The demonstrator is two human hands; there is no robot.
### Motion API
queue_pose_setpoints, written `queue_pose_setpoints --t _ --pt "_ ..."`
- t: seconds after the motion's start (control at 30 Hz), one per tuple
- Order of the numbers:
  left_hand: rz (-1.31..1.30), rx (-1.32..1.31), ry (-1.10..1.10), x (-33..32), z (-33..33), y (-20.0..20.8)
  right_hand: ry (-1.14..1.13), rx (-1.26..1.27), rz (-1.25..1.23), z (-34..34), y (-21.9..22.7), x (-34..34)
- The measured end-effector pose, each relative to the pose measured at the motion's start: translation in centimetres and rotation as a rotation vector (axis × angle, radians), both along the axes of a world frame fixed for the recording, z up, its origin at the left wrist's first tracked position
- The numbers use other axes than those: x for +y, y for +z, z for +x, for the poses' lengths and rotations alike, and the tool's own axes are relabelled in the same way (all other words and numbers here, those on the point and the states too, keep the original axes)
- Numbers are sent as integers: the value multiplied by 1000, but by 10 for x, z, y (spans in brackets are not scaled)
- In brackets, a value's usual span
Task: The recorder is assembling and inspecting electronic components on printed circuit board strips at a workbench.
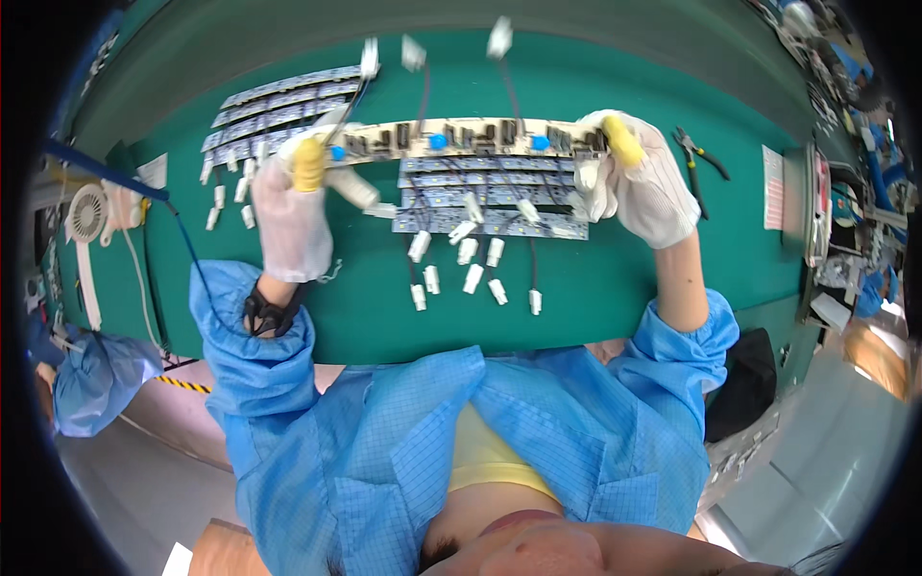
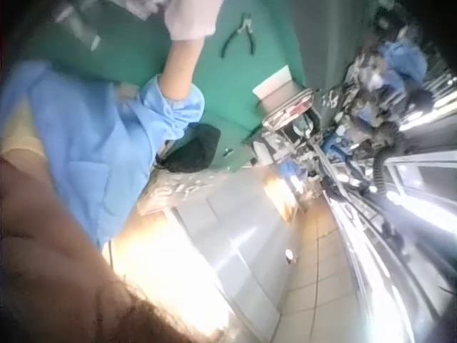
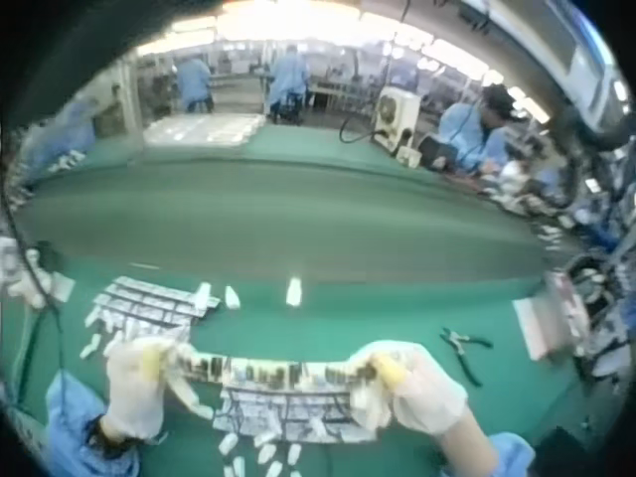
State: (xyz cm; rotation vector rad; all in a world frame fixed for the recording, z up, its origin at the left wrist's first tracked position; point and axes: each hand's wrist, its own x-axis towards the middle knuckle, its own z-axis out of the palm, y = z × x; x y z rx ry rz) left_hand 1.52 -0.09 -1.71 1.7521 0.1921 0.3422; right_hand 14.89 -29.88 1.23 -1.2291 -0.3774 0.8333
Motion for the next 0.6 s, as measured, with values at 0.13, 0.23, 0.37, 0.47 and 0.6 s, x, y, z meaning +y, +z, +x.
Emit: queue_pose_setpoints --t 0.13,0.23,0.37,0.47,0.6 --pt "-314 -248 -152 -13 4 8 -86 -106 -86 -9 14 13" --pt "-122 -188 -48 9 12 4 -62 -139 -162 -13 24 18" --pt "83 -50 396 66 37 53 -136 -307 -231 -5 16 13" --pt "193 66 277 135 39 36 -124 -516 -328 4 4 10" --pt "1091 18 454 148 38 3 -73 -1052 -672 11 -9 8"
